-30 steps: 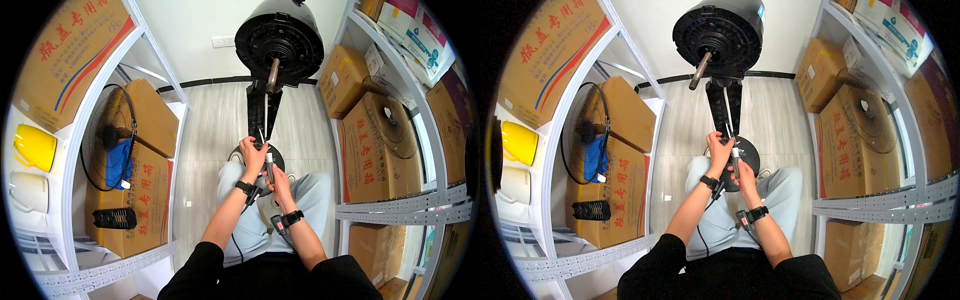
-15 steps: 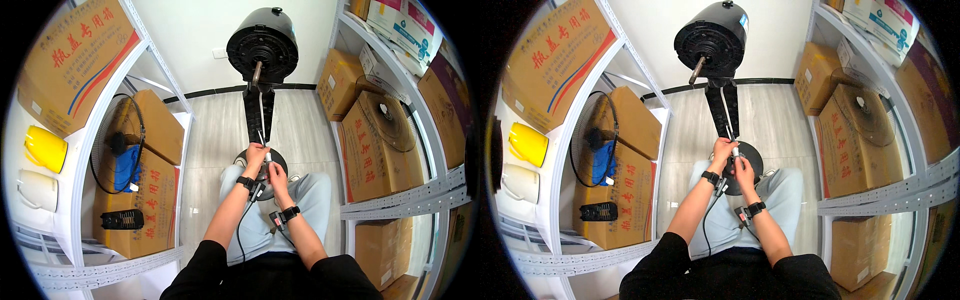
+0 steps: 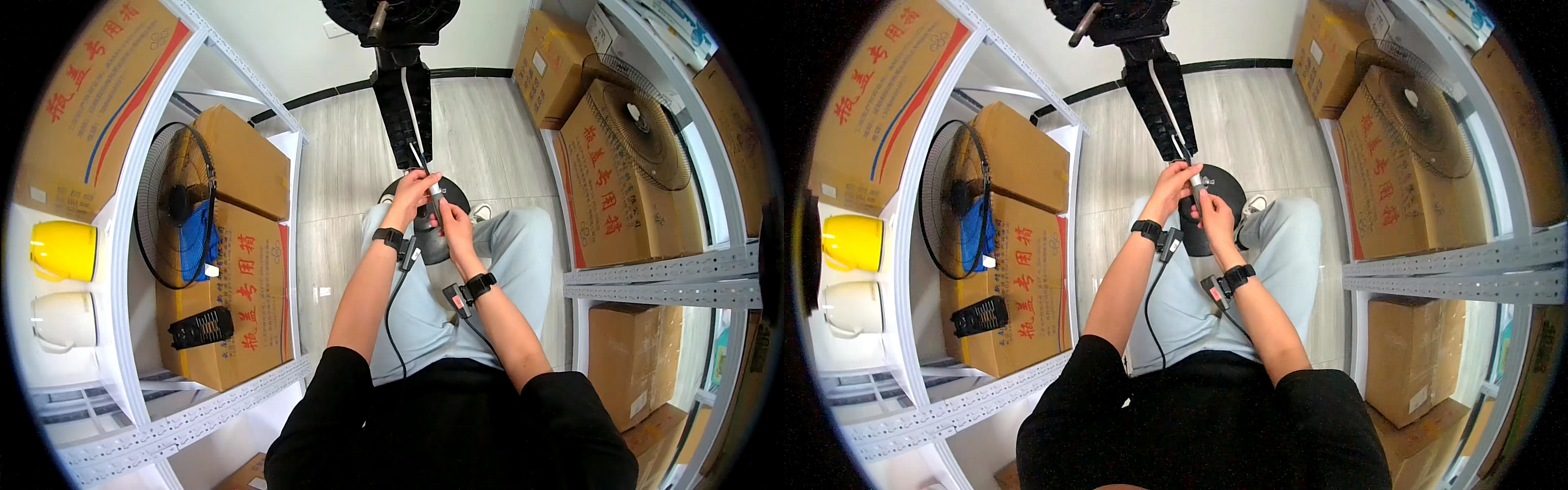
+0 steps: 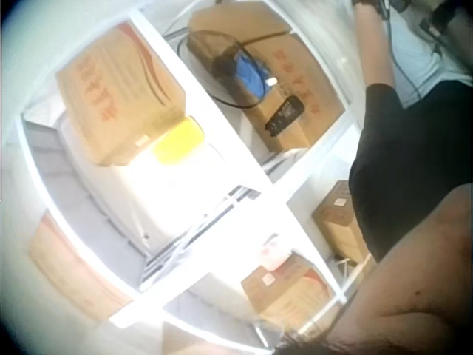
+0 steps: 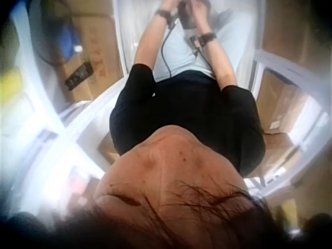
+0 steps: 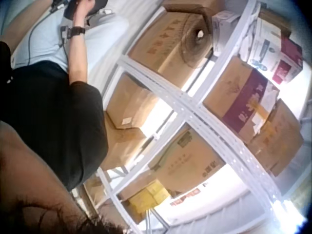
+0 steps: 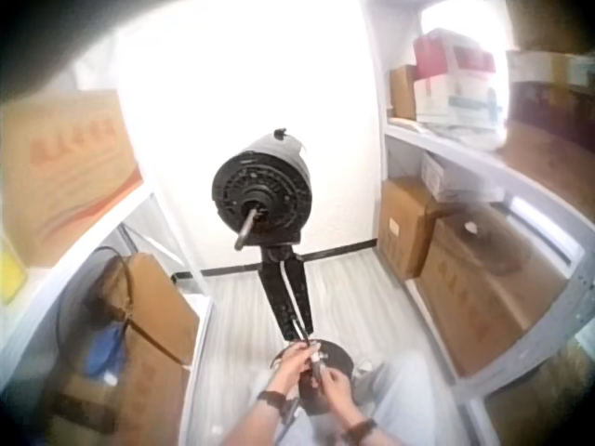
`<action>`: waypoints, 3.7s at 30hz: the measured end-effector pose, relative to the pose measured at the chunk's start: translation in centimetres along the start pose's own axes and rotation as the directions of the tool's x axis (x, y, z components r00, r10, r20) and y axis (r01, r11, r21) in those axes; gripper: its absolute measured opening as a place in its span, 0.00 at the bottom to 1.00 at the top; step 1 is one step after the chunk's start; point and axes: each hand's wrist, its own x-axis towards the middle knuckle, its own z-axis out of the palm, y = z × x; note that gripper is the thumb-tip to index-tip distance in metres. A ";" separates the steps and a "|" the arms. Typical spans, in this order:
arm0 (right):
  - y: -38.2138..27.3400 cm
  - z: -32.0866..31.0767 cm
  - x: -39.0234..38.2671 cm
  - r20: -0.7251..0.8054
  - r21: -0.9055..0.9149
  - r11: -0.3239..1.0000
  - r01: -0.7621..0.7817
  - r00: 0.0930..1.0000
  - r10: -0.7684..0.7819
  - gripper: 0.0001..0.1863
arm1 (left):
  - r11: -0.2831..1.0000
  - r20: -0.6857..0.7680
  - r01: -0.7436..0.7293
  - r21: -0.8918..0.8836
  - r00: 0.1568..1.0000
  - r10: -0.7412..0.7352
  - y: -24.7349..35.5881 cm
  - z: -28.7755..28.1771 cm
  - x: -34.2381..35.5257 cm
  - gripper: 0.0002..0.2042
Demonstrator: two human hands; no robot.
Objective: The person sits on the floor and uses a screwdriver to manipulate wires and components inside a black electronic device. They adjust connections and reposition the device while working.
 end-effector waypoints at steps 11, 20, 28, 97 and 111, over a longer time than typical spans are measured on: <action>-0.2 -0.2 0.6 0.162 0.207 0.956 -0.209 0.971 0.178 0.24 | 0.993 0.212 0.076 -0.091 0.976 -0.056 0.4 -1.8 0.4 0.10; -0.6 -0.7 0.3 0.286 0.331 0.895 -0.298 0.936 0.206 0.25 | 0.998 0.231 0.055 -0.019 0.972 -0.049 -0.3 -2.4 0.3 0.11; -0.2 0.0 0.2 -0.107 -0.131 0.983 0.128 0.984 -0.142 0.18 | 0.984 0.265 0.028 -0.176 0.964 0.020 -0.7 -1.2 0.2 0.13; -1.1 -1.8 0.6 0.220 0.267 0.930 -0.254 0.955 0.198 0.22 | 0.945 0.360 0.068 -0.320 0.931 0.055 -1.1 -2.4 0.9 0.22; -0.8 -1.9 0.2 0.306 0.454 0.834 -0.313 0.934 0.184 0.24 | 0.954 0.250 -0.002 -0.300 0.965 0.080 -0.7 -1.8 0.3 0.22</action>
